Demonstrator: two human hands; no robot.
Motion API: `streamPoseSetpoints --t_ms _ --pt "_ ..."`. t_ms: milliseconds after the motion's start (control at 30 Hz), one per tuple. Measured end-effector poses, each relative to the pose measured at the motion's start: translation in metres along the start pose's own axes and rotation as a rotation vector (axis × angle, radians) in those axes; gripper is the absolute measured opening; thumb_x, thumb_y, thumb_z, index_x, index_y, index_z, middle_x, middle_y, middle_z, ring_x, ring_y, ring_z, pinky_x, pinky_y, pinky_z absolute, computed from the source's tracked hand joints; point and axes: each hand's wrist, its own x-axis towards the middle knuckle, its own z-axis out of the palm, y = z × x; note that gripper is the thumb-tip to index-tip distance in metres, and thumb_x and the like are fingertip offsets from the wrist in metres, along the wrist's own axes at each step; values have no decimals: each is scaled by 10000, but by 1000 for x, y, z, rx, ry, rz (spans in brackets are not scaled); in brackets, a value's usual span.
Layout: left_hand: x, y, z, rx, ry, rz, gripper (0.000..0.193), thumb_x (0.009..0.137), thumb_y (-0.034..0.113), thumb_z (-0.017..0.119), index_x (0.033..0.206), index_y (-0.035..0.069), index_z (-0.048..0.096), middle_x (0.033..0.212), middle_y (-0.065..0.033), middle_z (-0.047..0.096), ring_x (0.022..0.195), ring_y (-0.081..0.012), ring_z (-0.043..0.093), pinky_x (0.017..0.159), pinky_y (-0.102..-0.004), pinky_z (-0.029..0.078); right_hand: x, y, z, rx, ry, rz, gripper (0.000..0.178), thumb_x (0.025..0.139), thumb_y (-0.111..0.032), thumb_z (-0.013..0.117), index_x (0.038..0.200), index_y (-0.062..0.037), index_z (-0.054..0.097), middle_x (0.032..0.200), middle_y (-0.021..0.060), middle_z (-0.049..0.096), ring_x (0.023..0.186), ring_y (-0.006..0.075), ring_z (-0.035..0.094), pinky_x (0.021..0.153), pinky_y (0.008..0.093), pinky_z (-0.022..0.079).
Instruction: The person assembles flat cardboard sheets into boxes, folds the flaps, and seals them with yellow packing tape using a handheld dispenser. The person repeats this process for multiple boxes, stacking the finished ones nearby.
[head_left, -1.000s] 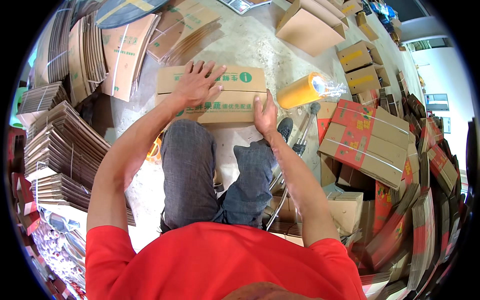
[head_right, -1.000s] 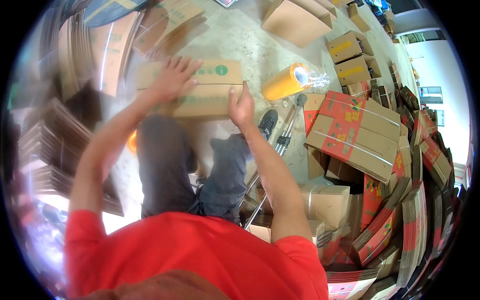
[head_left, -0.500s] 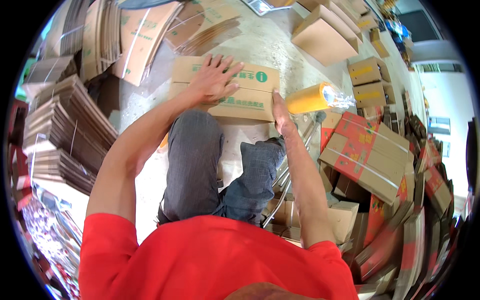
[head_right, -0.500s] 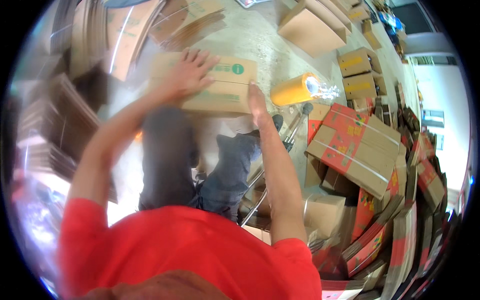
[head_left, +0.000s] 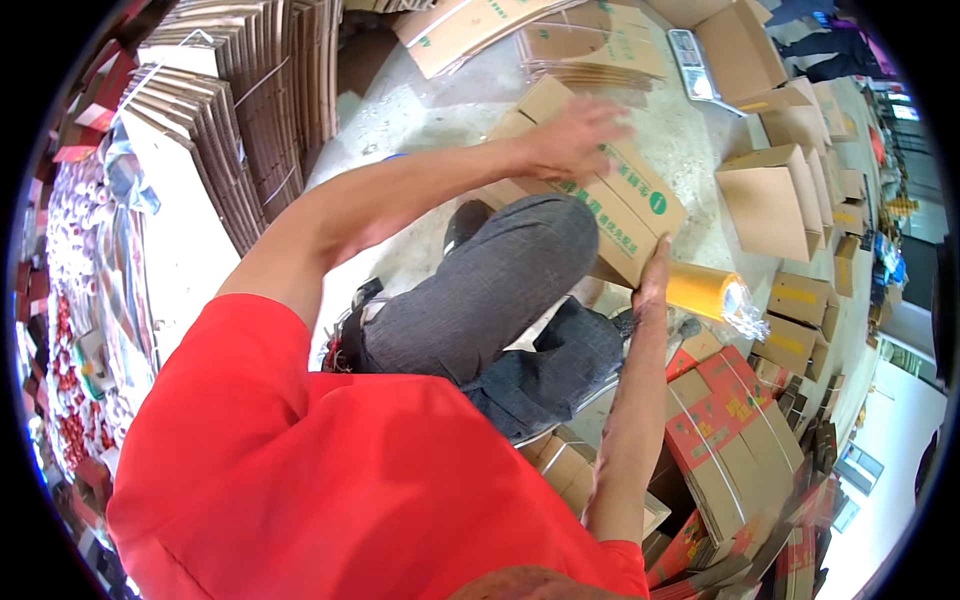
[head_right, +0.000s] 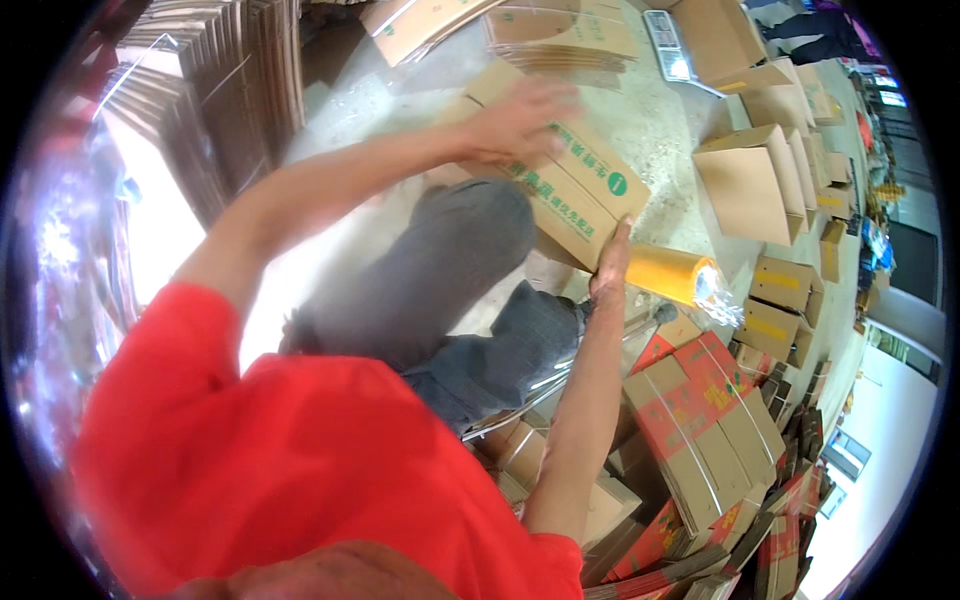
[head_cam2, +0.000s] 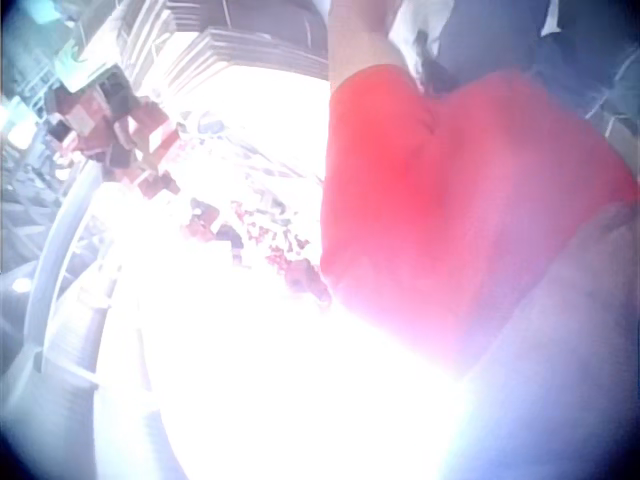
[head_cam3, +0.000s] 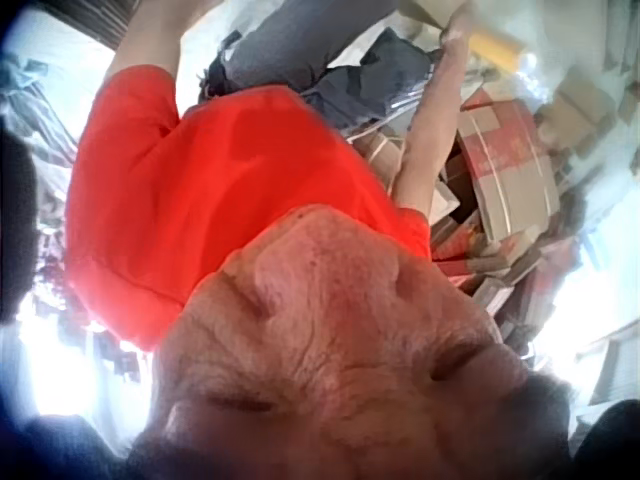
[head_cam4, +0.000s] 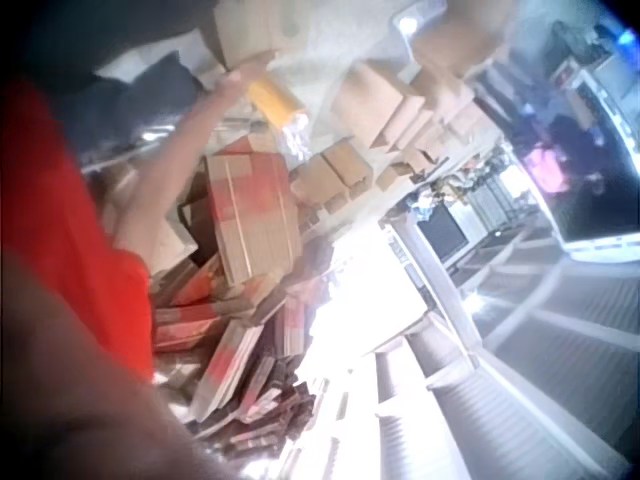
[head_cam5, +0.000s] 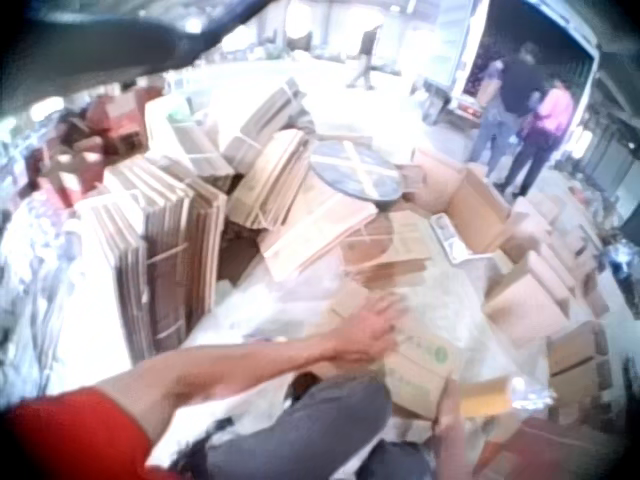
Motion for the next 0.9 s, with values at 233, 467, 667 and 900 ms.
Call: streamPoseSetpoints --t_ms 233,467,667,900 --pt "-224 -56 -65 391 -116 -819 449 914 179 705 1335 57 605 1249 -188 612 1199 -383 558 1024 -514 432 -6 -29 20 -30 29 7 778 1108 -608 374 1577 12 411 1532 173 540 1374 292 546 1155 416 416" --pt "-292 -83 -39 581 -137 -776 607 852 242 751 1412 112 560 1388 -141 565 1309 -348 504 1097 -501 405 -23 -37 25 -22 72 -10 721 1131 -547 359 1582 15 406 1555 170 520 1397 299 527 1173 420 396" --pt "-289 -190 -32 386 -718 -821 472 780 232 797 1220 136 653 1228 -140 665 1204 -370 615 992 -493 515 -21 -20 16 -83 137 -50 688 1136 -521 378 1526 36 485 1514 161 549 1345 247 541 1157 382 397" --pt "-337 -278 -17 316 -787 -700 327 779 76 751 1098 80 677 1028 -207 732 1027 -433 700 866 -500 562 -27 -41 27 20 146 -11 633 1134 -479 419 1403 66 600 1332 147 668 1190 219 614 1064 378 455"
